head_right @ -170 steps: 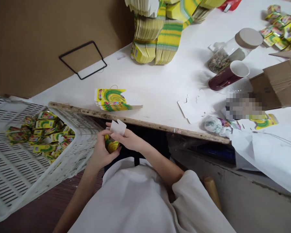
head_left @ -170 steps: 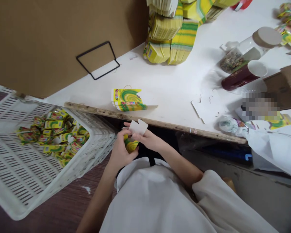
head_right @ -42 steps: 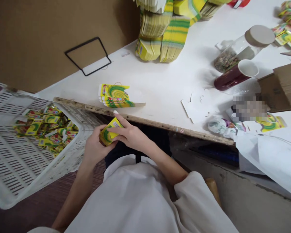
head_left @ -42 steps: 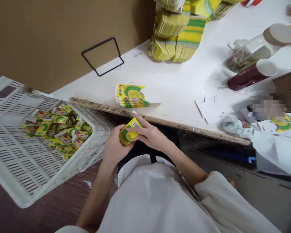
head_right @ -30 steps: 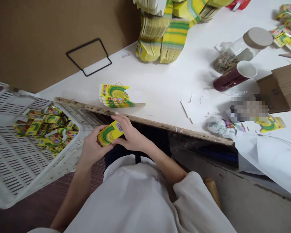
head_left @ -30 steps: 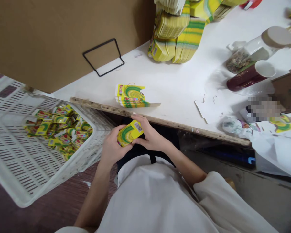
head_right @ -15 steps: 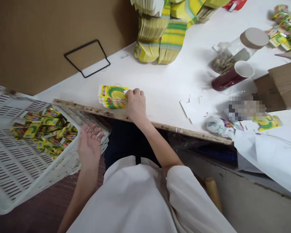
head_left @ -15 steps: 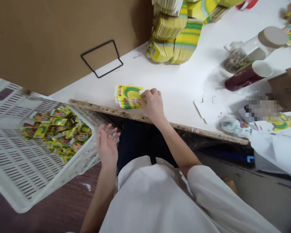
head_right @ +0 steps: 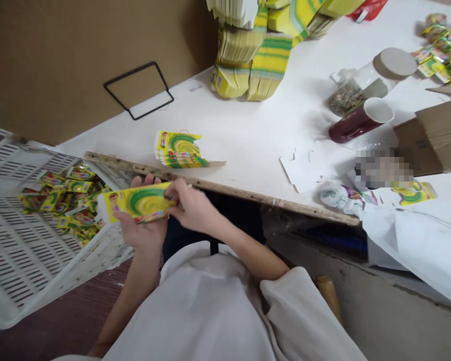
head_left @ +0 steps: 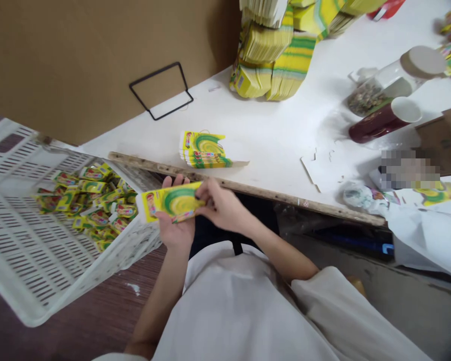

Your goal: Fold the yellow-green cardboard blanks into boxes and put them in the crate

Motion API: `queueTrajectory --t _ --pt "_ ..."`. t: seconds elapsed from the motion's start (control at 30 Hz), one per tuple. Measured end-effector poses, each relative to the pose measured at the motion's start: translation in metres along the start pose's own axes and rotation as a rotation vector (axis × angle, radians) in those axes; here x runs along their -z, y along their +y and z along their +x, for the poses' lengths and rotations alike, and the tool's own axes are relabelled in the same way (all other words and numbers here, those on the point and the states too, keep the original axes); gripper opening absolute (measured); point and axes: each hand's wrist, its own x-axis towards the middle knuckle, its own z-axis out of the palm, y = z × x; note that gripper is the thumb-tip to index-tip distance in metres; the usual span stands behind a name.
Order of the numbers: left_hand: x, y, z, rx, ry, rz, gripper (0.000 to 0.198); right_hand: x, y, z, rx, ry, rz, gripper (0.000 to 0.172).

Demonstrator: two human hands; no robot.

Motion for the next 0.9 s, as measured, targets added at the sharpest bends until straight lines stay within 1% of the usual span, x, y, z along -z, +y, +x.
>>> queueTrajectory --t 0.03,0.1,0.13,0.17,0.2,0.23,0.27,0.33,0.4,0.5,0.57,0.63,0.67,0.73,0.77,0.83,0.87,0.9 --pt "-0.003 0.003 0.002 -0.032 0.029 -0.006 0.063 -0.011 0.000 -0.008 -0.032 -0.061 0.115 0.034" --pt "-0.006 0.008 0.005 -0.075 0.100 -0.031 0.065 -0.028 0.003 -0.018 -0.066 -0.090 0.274 0.044" --pt "-0.005 0.009 0.006 -0.079 0.145 -0.045 0.066 -0.033 0.004 -0.021 -0.068 -0.084 0.295 0.052" --pt "-0.004 0.009 0.007 -0.069 0.190 -0.053 0.067 -0.036 0.005 -0.022 -0.058 -0.077 0.279 0.059" --pt "-0.002 0.008 0.008 -0.045 0.230 -0.049 0.069 -0.035 0.005 -0.022 -0.041 -0.073 0.236 0.064" --pt "0.000 0.007 0.008 -0.017 0.255 -0.031 0.069 -0.033 0.005 -0.021 -0.018 -0.073 0.185 0.062" --pt "0.002 0.006 0.007 0.005 0.260 -0.004 0.070 -0.028 0.005 -0.019 0.005 -0.066 0.142 0.056" --pt "0.005 0.002 0.004 0.010 0.225 0.068 0.066 -0.016 0.004 -0.015 0.055 -0.022 0.106 0.035" --pt "0.007 -0.001 0.002 -0.038 0.202 0.152 0.055 -0.003 0.002 -0.013 0.104 0.042 0.092 0.018" --pt "0.010 -0.004 0.000 -0.081 0.233 0.246 0.043 0.010 -0.001 -0.011 0.179 0.123 -0.014 0.009" --pt "0.014 0.001 0.003 -0.060 0.215 0.275 0.041 0.018 -0.004 -0.011 0.217 0.153 -0.094 0.009" --pt "0.020 0.013 0.010 0.004 0.124 0.278 0.048 0.026 -0.007 -0.012 0.257 0.145 -0.158 0.011" --pt "0.024 0.022 0.014 0.042 0.062 0.277 0.057 0.030 -0.008 -0.012 0.283 0.124 -0.210 0.013" --pt "0.033 0.040 0.022 0.110 -0.092 0.303 0.078 0.038 -0.011 -0.014 0.349 0.063 -0.370 0.019" --pt "0.037 0.048 0.024 0.136 -0.194 0.352 0.085 0.040 -0.012 -0.015 0.393 0.027 -0.456 0.022" --pt "0.041 0.057 0.024 0.193 -0.426 0.544 0.092 0.039 -0.014 -0.018 0.487 -0.039 -0.578 0.028" --pt "0.040 0.057 0.021 0.219 -0.534 0.670 0.095 0.037 -0.015 -0.019 0.527 -0.060 -0.598 0.029" --pt "0.039 0.054 0.016 0.226 -0.603 0.789 0.094 0.033 -0.015 -0.020 0.548 -0.055 -0.591 0.028"
